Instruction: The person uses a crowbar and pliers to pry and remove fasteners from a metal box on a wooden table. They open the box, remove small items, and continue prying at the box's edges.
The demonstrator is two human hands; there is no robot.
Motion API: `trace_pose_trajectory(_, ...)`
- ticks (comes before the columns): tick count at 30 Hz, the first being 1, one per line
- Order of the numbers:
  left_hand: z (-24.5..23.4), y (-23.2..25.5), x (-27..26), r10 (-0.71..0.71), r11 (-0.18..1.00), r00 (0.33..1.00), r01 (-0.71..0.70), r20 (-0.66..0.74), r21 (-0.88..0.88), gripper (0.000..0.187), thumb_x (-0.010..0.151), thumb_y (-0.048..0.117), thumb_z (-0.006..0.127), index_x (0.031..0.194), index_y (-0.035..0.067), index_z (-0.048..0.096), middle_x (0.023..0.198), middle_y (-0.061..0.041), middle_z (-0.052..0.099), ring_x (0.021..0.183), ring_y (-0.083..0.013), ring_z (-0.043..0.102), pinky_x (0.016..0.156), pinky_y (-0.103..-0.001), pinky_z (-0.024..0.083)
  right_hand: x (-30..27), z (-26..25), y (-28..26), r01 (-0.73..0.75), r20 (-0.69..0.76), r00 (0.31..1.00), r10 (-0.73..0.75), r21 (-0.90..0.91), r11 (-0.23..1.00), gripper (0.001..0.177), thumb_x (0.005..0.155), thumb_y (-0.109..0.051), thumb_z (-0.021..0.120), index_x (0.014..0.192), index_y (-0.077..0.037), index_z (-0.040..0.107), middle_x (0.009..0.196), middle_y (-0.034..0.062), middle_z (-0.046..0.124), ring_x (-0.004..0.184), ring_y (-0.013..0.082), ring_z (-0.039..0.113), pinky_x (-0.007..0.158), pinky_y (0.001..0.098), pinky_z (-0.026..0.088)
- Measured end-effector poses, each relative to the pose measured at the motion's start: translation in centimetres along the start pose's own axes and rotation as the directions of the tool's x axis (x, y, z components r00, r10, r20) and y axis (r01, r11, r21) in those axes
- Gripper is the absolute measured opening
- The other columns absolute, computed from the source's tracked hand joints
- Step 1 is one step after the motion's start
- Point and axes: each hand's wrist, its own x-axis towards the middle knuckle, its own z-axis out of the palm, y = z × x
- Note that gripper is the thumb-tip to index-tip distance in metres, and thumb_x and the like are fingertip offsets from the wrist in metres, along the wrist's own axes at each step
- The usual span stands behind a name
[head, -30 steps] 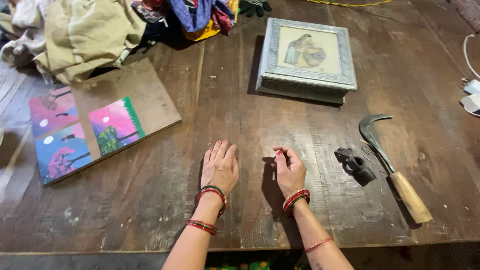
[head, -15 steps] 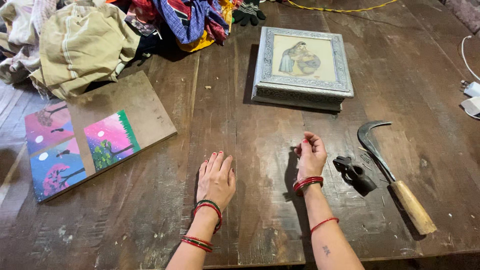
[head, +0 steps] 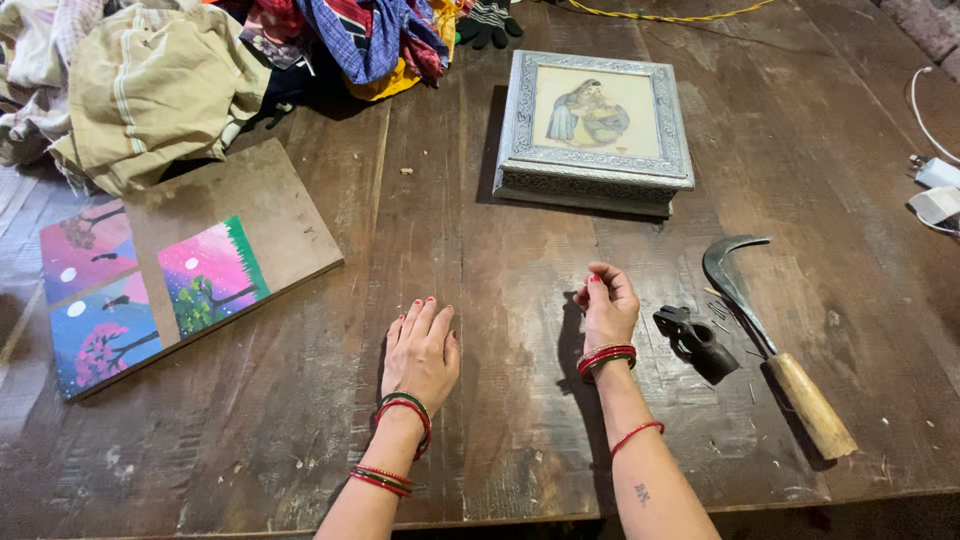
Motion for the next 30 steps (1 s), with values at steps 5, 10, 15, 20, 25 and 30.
trace_pose_trajectory(5, -0.3, 0.1, -0.4, 0.042, 0.999, 0.999, -0.042, -0.019, -0.011, 0.042, 0.092, 0.024, 0.061, 0.131, 0.010, 0.063, 0.146, -0.014, 0.055, 0.140, -0.0302, 0.045, 0.116, -0.049, 0.032, 1.0, -0.1, 0.2, -0.025, -0.076, 0.997, 0.028, 0.040, 0.999, 0.021, 0.097, -0.001, 0.059, 0.117, -0.006, 0.062, 0.094, 0.0014, 0.062, 0.073, 0.0083, 0.061, 0.067, 0.0243, 0.057)
trace_pose_trajectory(10, -0.9, 0.4, -0.4, 0.071, 0.996, 0.997, -0.072, -0.019, -0.049, 0.043, 0.090, 0.024, 0.064, 0.130, 0.009, 0.064, 0.144, -0.016, 0.056, 0.139, -0.0321, 0.045, 0.115, -0.050, 0.032, 5.8, -1.1, -0.3, 0.105, -0.235, 0.966, -0.107, -0.022, 0.994, 0.026, 0.098, -0.004, 0.059, 0.123, -0.009, 0.056, 0.104, -0.0009, 0.056, 0.083, 0.0079, 0.057, 0.067, 0.0243, 0.052)
trace_pose_trajectory(15, -1.0, 1.1, 2.7, -0.023, 0.929, 0.993, -0.023, -0.119, -0.369, 0.042, 0.091, 0.016, 0.064, 0.132, 0.008, 0.063, 0.140, -0.016, 0.062, 0.138, -0.0346, 0.052, 0.114, -0.046, 0.039, 12.9, -2.5, -0.6, 0.331, -0.385, 0.851, -0.356, -0.131, 0.934, 0.035, 0.099, -0.003, 0.063, 0.133, -0.006, 0.053, 0.115, 0.0028, 0.054, 0.106, 0.0143, 0.054, 0.099, 0.0305, 0.047)
trace_pose_trajectory(20, 1.8, 2.3, 11.1, -0.188, 0.738, 0.975, 0.062, -0.116, -0.672, 0.047, 0.096, 0.016, 0.062, 0.141, 0.004, 0.056, 0.144, -0.017, 0.060, 0.138, -0.0324, 0.055, 0.114, -0.039, 0.042, 16.3, -3.3, -0.1, 0.288, -0.420, 0.814, -0.402, -0.309, 0.907, 0.042, 0.105, -0.015, 0.054, 0.145, -0.005, 0.045, 0.144, 0.0109, 0.050, 0.135, 0.0223, 0.049, 0.116, 0.0362, 0.037)
trace_pose_trajectory(25, 7.1, 3.0, 18.0, -0.275, 0.225, 0.961, 0.047, -0.017, -0.973, 0.057, 0.102, 0.019, 0.054, 0.153, -0.001, 0.040, 0.161, -0.017, 0.043, 0.150, -0.0266, 0.040, 0.120, -0.037, 0.032, 17.2, -3.2, -0.6, 0.291, -0.365, 0.852, -0.374, -0.264, 0.920, 0.048, 0.108, -0.022, 0.047, 0.151, -0.001, 0.043, 0.156, 0.0161, 0.048, 0.145, 0.0251, 0.045, 0.121, 0.0348, 0.032)
trace_pose_trajectory(30, 10.8, 2.9, 21.6, -0.261, -0.010, 0.965, 0.029, 0.031, -1.000, 0.063, 0.107, 0.030, 0.045, 0.157, -0.004, 0.030, 0.167, -0.017, 0.031, 0.156, -0.0251, 0.028, 0.126, -0.036, 0.020, 16.4, -2.0, -2.2, 0.253, -0.269, 0.906, -0.326, -0.272, 0.929, 0.053, 0.111, -0.030, 0.042, 0.154, 0.000, 0.036, 0.158, 0.0153, 0.043, 0.147, 0.0239, 0.040, 0.122, 0.0352, 0.026)
